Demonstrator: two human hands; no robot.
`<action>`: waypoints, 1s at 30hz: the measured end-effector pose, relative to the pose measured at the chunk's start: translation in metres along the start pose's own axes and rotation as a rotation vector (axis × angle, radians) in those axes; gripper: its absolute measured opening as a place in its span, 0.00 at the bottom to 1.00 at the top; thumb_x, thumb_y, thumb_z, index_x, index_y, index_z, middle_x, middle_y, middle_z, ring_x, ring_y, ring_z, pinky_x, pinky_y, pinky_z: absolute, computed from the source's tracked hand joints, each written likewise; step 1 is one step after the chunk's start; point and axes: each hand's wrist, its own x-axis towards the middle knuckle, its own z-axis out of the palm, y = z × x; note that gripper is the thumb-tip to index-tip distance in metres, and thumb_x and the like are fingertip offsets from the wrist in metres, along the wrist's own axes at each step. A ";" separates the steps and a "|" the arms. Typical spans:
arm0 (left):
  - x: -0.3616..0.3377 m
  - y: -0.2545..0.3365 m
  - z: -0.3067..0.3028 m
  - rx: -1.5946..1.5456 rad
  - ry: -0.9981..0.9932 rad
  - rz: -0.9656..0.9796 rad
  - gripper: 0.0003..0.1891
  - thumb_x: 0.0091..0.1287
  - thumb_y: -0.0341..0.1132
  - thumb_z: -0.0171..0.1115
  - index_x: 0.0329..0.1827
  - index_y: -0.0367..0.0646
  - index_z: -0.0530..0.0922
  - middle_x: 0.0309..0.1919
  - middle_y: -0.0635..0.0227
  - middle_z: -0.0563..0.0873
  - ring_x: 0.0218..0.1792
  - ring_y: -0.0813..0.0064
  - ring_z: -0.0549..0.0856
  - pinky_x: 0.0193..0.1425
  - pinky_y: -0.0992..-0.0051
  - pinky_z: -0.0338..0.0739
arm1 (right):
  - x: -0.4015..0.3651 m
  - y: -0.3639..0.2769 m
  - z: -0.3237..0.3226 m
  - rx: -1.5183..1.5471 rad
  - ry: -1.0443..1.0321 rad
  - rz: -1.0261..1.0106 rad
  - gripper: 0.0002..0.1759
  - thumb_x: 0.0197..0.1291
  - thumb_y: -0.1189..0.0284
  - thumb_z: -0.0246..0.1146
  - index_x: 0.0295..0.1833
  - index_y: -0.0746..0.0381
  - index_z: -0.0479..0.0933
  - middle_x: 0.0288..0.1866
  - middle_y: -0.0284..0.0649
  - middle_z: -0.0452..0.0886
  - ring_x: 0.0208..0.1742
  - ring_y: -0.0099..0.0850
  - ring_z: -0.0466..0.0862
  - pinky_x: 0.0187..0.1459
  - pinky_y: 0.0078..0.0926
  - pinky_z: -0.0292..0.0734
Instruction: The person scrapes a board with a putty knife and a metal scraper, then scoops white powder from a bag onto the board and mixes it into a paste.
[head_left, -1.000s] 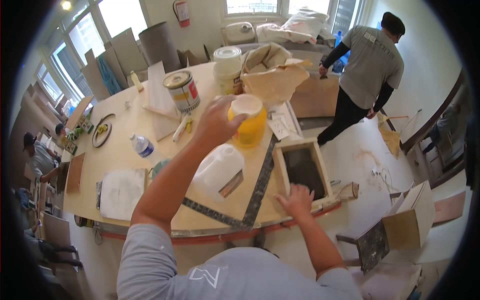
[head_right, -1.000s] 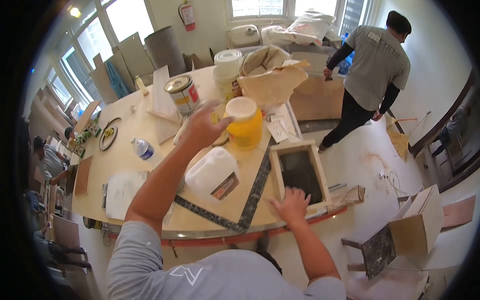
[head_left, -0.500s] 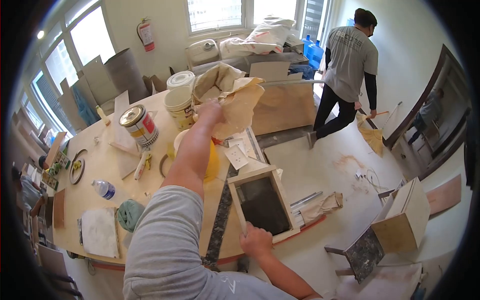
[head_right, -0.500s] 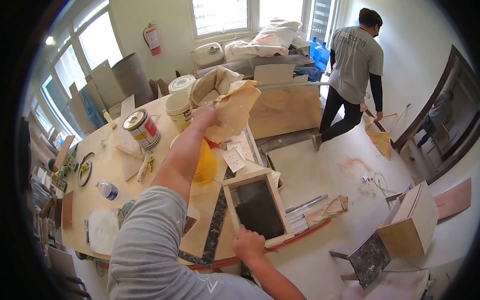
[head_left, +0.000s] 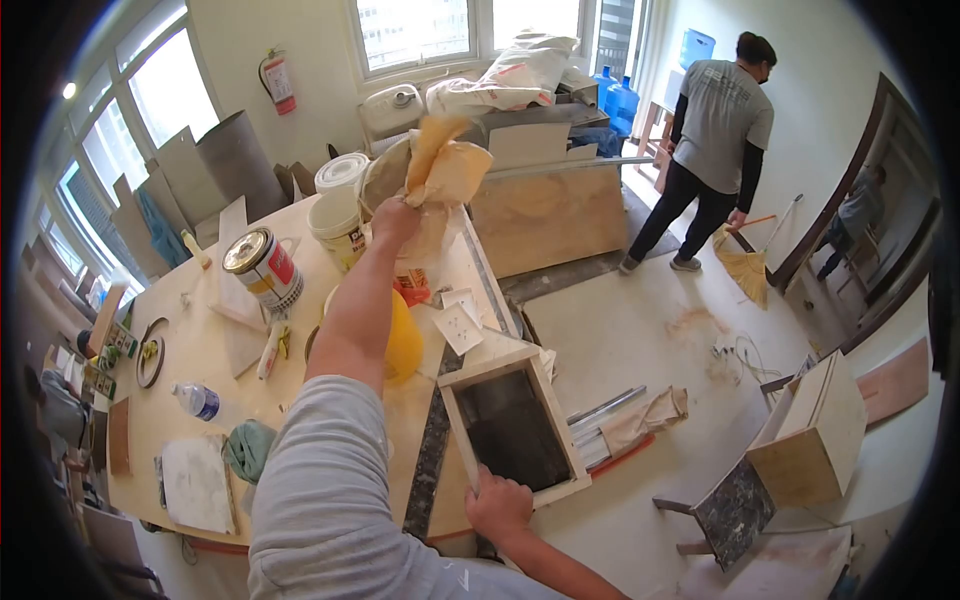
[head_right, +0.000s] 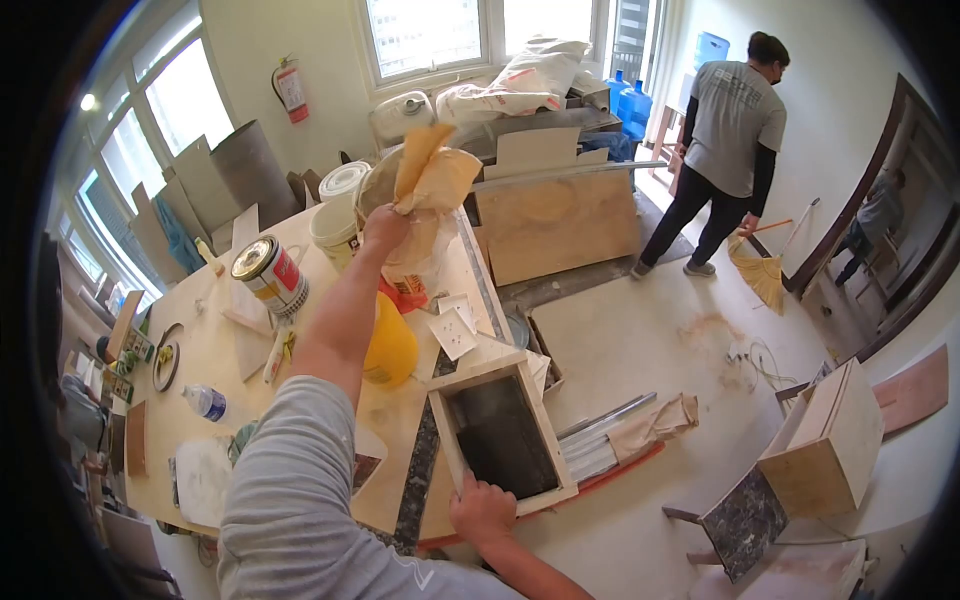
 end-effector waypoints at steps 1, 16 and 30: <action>-0.004 0.001 -0.002 -0.039 -0.003 -0.015 0.20 0.61 0.51 0.64 0.46 0.45 0.87 0.40 0.53 0.89 0.46 0.53 0.87 0.51 0.60 0.80 | 0.000 -0.002 -0.003 -0.003 -0.014 0.003 0.26 0.57 0.56 0.62 0.57 0.58 0.78 0.34 0.45 0.86 0.37 0.44 0.86 0.38 0.48 0.75; 0.004 0.054 -0.030 -0.946 0.077 -0.211 0.15 0.61 0.41 0.68 0.37 0.34 0.85 0.28 0.59 0.87 0.32 0.67 0.87 0.37 0.67 0.79 | 0.000 -0.006 -0.005 -0.016 0.069 -0.020 0.23 0.55 0.57 0.64 0.52 0.59 0.79 0.32 0.45 0.86 0.33 0.45 0.86 0.34 0.48 0.76; -0.108 0.206 -0.247 -0.166 0.082 0.667 0.11 0.68 0.45 0.60 0.43 0.52 0.86 0.23 0.64 0.84 0.24 0.65 0.84 0.29 0.64 0.77 | 0.011 0.017 0.004 0.762 0.396 -0.152 0.39 0.63 0.40 0.57 0.65 0.60 0.73 0.59 0.49 0.79 0.60 0.42 0.78 0.58 0.43 0.73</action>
